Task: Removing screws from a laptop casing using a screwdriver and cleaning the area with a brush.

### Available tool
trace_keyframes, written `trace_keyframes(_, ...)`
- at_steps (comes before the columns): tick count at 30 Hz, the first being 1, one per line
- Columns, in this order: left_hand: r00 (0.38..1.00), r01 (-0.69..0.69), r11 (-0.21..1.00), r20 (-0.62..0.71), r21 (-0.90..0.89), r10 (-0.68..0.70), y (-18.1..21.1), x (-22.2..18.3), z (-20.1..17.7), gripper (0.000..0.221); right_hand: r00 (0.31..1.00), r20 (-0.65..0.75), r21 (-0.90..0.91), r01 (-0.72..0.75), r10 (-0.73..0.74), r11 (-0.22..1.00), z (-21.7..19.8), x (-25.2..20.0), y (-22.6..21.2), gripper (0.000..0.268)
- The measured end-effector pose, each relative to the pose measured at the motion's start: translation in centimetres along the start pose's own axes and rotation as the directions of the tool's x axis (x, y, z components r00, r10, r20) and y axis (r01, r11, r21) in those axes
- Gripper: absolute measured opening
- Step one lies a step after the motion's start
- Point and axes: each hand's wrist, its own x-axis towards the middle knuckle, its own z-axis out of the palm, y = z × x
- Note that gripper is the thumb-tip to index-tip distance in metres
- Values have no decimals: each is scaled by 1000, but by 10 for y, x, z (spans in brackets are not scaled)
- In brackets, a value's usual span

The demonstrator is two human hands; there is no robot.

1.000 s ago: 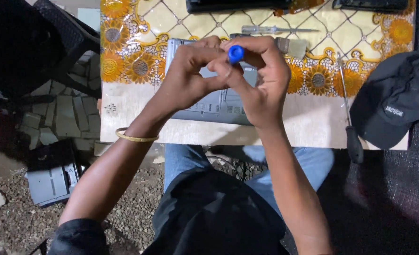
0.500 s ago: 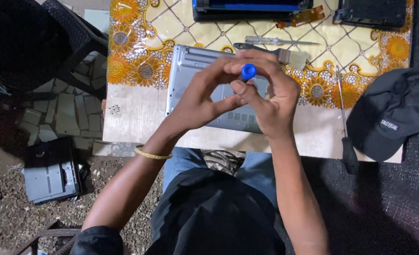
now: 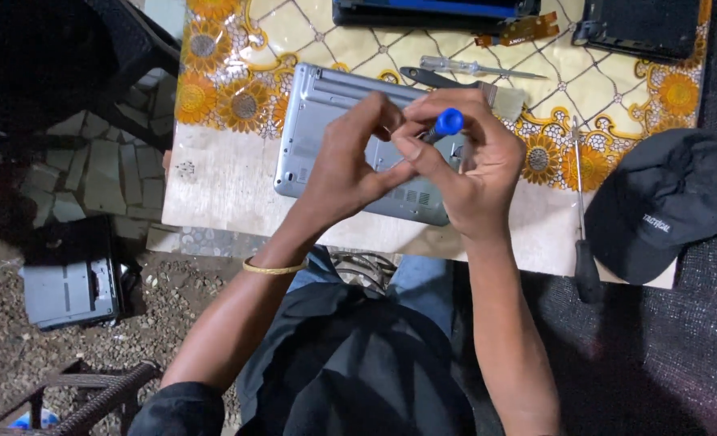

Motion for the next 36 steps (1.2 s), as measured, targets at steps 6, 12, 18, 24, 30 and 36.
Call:
trace_keyframes(6, 997, -50, 998, -49, 44, 52, 8, -5, 2, 25, 999, 34, 28, 2, -3, 1000, -5, -2, 1, 30)
trace_keyframes(12, 999, -38, 999, 5, 19, 38, 21, -10, -2, 39, 1000, -2, 41, 16, -16, 999, -3, -2, 1, 29)
trace_keyframes(18, 1000, 5, 999, -31, 37, -4, 24, -6, -1, 49, 1000, -19, 44, 0, 0, 999, 2, -1, 0, 24)
trace_keyframes(24, 993, -112, 980, -17, 161, 116, 20, 7, -7, 35, 999, 44, 58, 5, -8, 998, 4, 5, -3, 37)
trace_keyframes(30, 999, -39, 998, 30, 50, 37, 27, -1, -15, 25, 1000, 20, 38, 14, -15, 999, 3, 4, -3, 28)
trace_keyframes(36, 988, 0, 1000, 152, 14, -2, 26, 7, -26, 43, 999, 26, 35, 34, -35, 999, 2, 6, -3, 27)
